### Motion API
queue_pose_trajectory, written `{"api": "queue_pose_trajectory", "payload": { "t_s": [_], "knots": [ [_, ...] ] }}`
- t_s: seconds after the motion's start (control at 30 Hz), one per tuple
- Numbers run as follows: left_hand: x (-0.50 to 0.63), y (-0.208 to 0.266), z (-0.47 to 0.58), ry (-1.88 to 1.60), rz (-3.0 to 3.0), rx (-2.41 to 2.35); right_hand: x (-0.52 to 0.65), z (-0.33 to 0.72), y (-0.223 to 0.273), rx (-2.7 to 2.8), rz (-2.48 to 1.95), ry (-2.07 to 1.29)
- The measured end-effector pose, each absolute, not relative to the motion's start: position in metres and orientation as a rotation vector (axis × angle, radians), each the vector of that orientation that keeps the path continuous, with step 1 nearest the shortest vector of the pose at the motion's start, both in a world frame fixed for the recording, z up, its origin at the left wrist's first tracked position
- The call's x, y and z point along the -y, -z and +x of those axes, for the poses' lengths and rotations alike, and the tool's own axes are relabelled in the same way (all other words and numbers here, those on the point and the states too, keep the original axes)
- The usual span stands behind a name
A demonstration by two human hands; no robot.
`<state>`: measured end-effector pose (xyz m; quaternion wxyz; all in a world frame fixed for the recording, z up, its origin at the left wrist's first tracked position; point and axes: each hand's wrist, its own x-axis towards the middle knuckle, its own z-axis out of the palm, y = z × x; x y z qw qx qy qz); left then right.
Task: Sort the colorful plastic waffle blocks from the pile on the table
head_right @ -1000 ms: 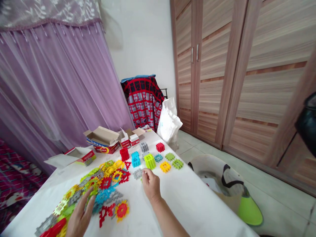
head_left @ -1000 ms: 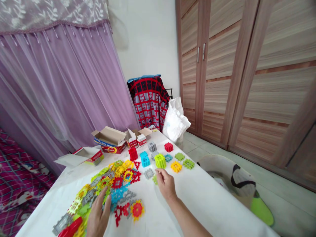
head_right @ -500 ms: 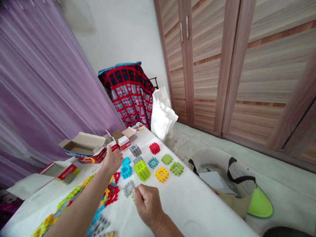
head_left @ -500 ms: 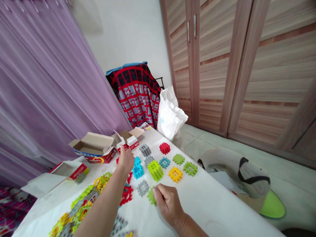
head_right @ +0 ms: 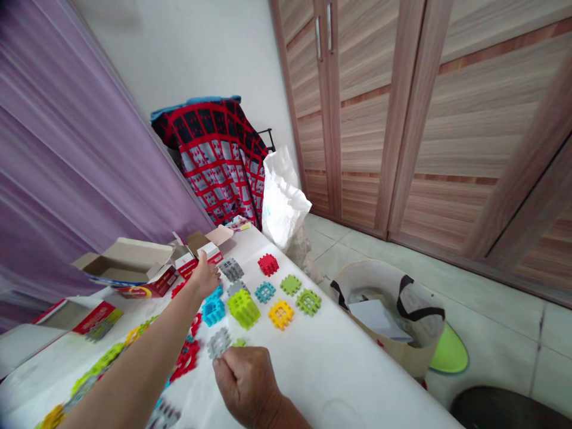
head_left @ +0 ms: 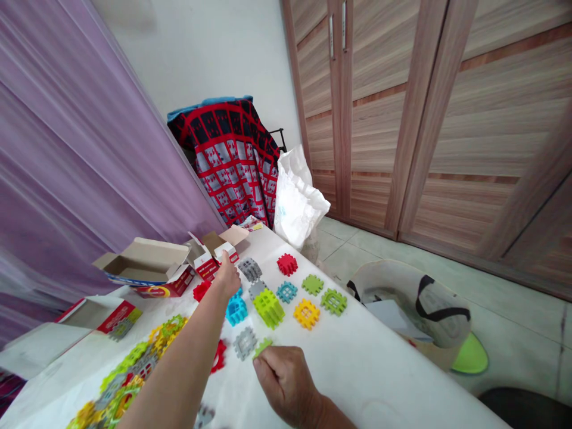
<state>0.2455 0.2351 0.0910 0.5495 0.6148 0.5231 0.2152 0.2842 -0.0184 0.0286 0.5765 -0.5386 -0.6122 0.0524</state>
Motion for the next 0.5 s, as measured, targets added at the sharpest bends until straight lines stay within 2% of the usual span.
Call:
{"api": "queue_pose_trajectory", "payload": {
  "t_s": [0.5],
  "knots": [
    [-0.229,-0.093,0.257,-0.554,1.186,-1.251,0.014,0.289,-0.025,1.401,-1.304,-0.141]
  ]
}}
